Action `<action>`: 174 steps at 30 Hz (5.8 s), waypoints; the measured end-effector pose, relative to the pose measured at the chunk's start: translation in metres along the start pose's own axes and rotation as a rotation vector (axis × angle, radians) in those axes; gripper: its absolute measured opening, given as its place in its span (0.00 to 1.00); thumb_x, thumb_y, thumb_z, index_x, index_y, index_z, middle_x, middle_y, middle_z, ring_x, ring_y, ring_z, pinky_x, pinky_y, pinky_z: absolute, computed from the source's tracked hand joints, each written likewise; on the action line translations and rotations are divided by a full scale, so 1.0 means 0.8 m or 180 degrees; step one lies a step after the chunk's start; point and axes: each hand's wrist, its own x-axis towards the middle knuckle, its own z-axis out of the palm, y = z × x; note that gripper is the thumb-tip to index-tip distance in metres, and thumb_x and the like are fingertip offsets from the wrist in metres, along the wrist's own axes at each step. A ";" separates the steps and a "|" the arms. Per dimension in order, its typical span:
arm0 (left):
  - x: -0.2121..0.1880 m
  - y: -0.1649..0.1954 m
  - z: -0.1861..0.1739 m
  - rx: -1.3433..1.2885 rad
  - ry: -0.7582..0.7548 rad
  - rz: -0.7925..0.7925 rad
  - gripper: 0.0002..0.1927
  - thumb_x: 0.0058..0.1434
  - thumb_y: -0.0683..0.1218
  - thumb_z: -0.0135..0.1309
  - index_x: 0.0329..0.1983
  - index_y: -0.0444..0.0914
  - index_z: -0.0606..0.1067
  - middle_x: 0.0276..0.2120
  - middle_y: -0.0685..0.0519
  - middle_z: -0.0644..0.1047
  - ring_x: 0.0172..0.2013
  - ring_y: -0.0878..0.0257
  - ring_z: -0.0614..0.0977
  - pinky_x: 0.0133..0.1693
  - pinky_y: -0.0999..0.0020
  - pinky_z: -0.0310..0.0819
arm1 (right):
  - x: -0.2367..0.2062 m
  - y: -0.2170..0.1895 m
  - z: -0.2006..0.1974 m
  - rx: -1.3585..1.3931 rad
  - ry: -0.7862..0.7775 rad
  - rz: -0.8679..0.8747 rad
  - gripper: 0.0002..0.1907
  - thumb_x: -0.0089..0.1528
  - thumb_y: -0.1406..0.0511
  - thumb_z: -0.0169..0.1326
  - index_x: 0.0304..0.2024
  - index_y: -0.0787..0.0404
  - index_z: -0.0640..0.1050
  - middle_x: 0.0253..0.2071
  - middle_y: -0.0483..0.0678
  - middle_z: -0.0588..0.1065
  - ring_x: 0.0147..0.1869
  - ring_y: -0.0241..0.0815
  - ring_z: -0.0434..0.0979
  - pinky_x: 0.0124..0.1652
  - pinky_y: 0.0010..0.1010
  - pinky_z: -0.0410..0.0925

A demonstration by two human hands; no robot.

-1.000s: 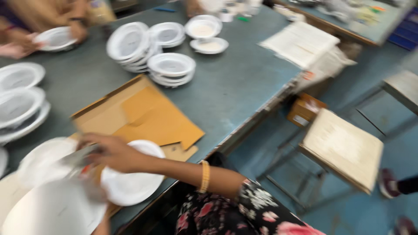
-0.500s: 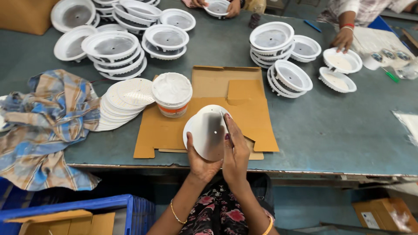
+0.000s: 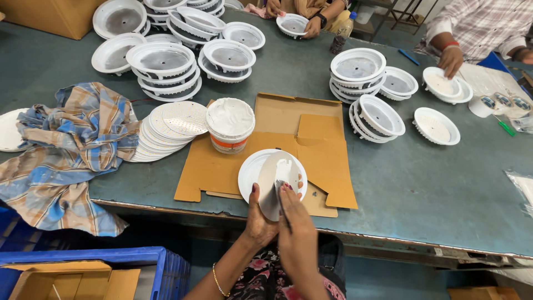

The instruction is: The person repeatedly picks white circular plastic parts from a stack, dips a small rectangular applicator into a tub of white paste, and spreads the paste over the inner surface of each part. After coating, the part is placed on the table. The process is repeated for multiple parts throughout the clip.

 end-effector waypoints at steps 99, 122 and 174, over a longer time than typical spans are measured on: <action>0.001 -0.035 -0.020 0.2207 -0.0155 0.0755 0.46 0.61 0.72 0.52 0.72 0.41 0.55 0.63 0.52 0.66 0.66 0.65 0.66 0.67 0.68 0.62 | -0.022 -0.001 -0.052 0.0228 0.0158 0.0780 0.13 0.60 0.69 0.57 0.46 0.68 0.82 0.41 0.54 0.83 0.43 0.39 0.84 0.44 0.29 0.73; 0.046 0.001 -0.108 0.1282 0.1102 0.0212 0.39 0.64 0.65 0.47 0.74 0.45 0.62 0.69 0.47 0.64 0.67 0.51 0.65 0.65 0.49 0.58 | -0.073 0.022 -0.072 -0.0331 0.0422 -0.0441 0.12 0.69 0.67 0.57 0.56 0.54 0.79 0.55 0.40 0.79 0.61 0.35 0.78 0.63 0.31 0.67; 0.038 0.043 0.001 0.7162 -0.0363 0.0870 0.43 0.48 0.61 0.66 0.69 0.52 0.68 0.70 0.28 0.57 0.70 0.33 0.55 0.68 0.43 0.46 | 0.026 0.444 -0.122 0.1964 0.2574 0.1585 0.17 0.64 0.64 0.60 0.49 0.73 0.80 0.41 0.52 0.80 0.39 0.39 0.80 0.43 0.29 0.73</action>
